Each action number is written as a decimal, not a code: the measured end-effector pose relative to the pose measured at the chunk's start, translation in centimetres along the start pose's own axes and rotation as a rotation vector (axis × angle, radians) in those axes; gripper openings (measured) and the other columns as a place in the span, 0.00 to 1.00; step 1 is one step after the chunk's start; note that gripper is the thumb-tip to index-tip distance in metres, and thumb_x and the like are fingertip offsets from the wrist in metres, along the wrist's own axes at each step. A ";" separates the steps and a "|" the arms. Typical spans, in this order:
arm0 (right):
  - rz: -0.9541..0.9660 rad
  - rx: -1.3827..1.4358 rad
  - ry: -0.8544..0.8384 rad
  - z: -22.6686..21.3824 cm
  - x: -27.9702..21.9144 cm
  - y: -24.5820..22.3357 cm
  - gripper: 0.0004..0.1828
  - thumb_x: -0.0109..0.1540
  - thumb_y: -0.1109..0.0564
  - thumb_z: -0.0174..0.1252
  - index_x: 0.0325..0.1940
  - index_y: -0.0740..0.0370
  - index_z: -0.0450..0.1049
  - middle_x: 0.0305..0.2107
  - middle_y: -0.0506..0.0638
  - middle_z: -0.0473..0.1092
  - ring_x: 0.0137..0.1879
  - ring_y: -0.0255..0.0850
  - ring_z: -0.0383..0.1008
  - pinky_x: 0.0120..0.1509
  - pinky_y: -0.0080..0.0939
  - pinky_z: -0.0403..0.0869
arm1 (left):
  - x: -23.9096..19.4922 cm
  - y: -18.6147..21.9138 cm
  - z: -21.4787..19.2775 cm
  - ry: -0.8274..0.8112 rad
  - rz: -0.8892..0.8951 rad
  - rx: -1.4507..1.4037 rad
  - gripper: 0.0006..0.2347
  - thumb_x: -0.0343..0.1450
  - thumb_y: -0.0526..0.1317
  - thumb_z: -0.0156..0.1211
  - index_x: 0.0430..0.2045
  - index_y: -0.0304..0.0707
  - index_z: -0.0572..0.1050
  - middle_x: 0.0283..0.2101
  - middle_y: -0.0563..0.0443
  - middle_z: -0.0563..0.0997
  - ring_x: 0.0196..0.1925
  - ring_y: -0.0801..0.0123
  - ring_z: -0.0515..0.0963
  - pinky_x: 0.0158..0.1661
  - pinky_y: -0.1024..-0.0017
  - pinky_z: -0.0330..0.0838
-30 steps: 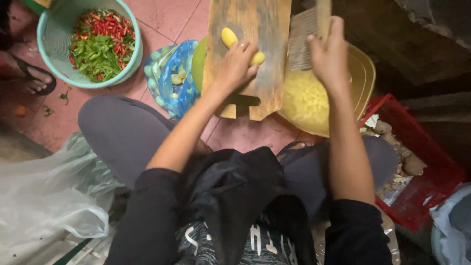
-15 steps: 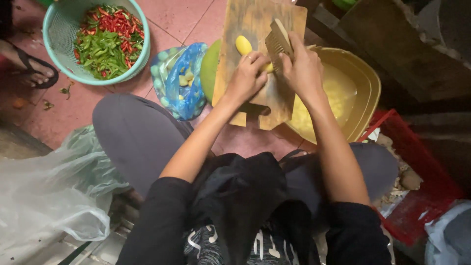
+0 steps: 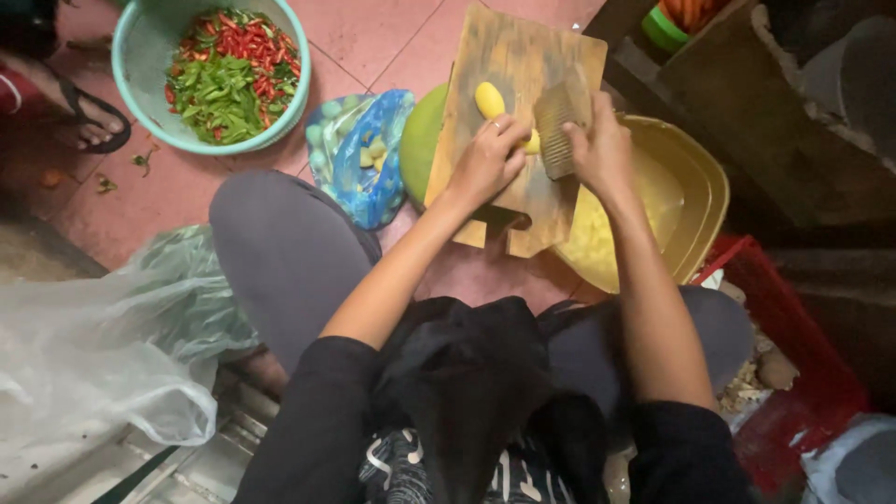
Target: Slicing potatoes using a manual grater/slicer on a wooden board.
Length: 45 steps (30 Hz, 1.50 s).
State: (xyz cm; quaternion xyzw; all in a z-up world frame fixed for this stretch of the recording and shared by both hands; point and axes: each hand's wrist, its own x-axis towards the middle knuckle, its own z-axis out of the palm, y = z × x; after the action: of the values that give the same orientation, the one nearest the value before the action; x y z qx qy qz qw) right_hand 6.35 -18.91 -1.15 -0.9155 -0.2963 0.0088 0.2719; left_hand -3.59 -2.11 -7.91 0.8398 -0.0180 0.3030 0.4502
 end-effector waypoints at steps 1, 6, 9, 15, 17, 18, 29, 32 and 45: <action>0.000 0.134 0.018 -0.8 -0.2 -1.1 0.21 0.67 0.54 0.58 0.62 0.57 0.62 0.37 0.67 0.76 0.43 0.65 0.79 0.45 0.64 0.75 | 0.3 0.0 -0.2 0.010 0.029 0.004 0.09 0.68 0.31 0.62 0.41 0.35 0.75 0.45 0.42 0.77 0.52 0.46 0.77 0.53 0.57 0.74; -0.018 0.054 0.075 -1.0 -0.9 -3.3 0.21 0.70 0.54 0.58 0.63 0.61 0.61 0.35 0.69 0.75 0.44 0.66 0.78 0.43 0.64 0.74 | 0.3 0.5 -0.3 0.005 0.076 -0.009 0.11 0.65 0.30 0.62 0.40 0.34 0.75 0.44 0.41 0.77 0.51 0.46 0.77 0.53 0.57 0.73; -0.150 -0.106 0.053 -0.7 -1.2 -5.0 0.25 0.66 0.59 0.58 0.65 0.62 0.60 0.33 0.71 0.74 0.38 0.70 0.76 0.40 0.67 0.72 | 0.2 0.5 -0.4 -0.022 0.020 -0.017 0.11 0.65 0.30 0.63 0.41 0.34 0.75 0.44 0.42 0.77 0.51 0.46 0.77 0.54 0.58 0.73; -0.101 -0.092 -0.013 1.8 -1.0 -4.6 0.17 0.68 0.60 0.55 0.59 0.61 0.60 0.32 0.69 0.74 0.38 0.71 0.75 0.37 0.68 0.71 | 0.0 0.2 -0.1 0.031 0.039 -0.055 0.10 0.67 0.30 0.63 0.41 0.36 0.75 0.47 0.40 0.77 0.55 0.46 0.77 0.56 0.58 0.73; -0.019 -0.162 -0.023 2.9 -0.9 -4.0 0.14 0.68 0.61 0.53 0.57 0.61 0.61 0.28 0.69 0.74 0.36 0.69 0.76 0.39 0.69 0.70 | 0.2 -0.5 0.6 0.072 0.065 -0.023 0.16 0.62 0.29 0.60 0.45 0.29 0.71 0.47 0.35 0.76 0.55 0.41 0.75 0.57 0.54 0.70; -0.013 -0.163 -0.013 2.8 -1.0 -3.7 0.14 0.68 0.61 0.53 0.57 0.61 0.61 0.28 0.69 0.74 0.36 0.69 0.76 0.39 0.69 0.70 | 0.2 -0.5 0.8 0.067 0.074 -0.027 0.16 0.62 0.29 0.60 0.45 0.29 0.71 0.47 0.35 0.76 0.55 0.41 0.75 0.57 0.54 0.70; 0.560 -0.094 0.234 -8.7 -7.9 7.4 0.24 0.65 0.58 0.58 0.64 0.63 0.63 0.48 0.71 0.74 0.56 0.65 0.76 0.59 0.60 0.73 | 0.4 3.8 17.9 -0.302 0.111 -0.195 0.14 0.67 0.32 0.61 0.46 0.36 0.76 0.52 0.39 0.79 0.56 0.50 0.79 0.58 0.61 0.73; 0.100 -0.100 0.504 -10.3 -10.9 12.7 0.21 0.68 0.65 0.55 0.65 0.68 0.60 0.54 0.72 0.75 0.62 0.67 0.77 0.65 0.59 0.75 | 1.5 8.4 14.6 -0.233 0.228 -0.316 0.15 0.66 0.34 0.65 0.46 0.32 0.75 0.50 0.37 0.78 0.55 0.45 0.77 0.56 0.58 0.72; 0.116 0.226 0.193 -1.7 -2.6 -1.1 0.21 0.70 0.57 0.55 0.65 0.63 0.59 0.40 0.69 0.76 0.40 0.62 0.81 0.41 0.56 0.78 | 2.2 -2.1 -3.0 0.099 -0.091 0.039 0.15 0.65 0.37 0.70 0.45 0.32 0.78 0.47 0.42 0.81 0.50 0.52 0.79 0.51 0.62 0.74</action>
State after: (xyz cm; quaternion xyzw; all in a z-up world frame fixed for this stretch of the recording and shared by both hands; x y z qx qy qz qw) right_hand 3.87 -20.40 0.46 -0.8912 -0.2127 -0.0300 0.3996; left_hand -2.67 1.91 -7.09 0.8323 0.0484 0.3238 0.4473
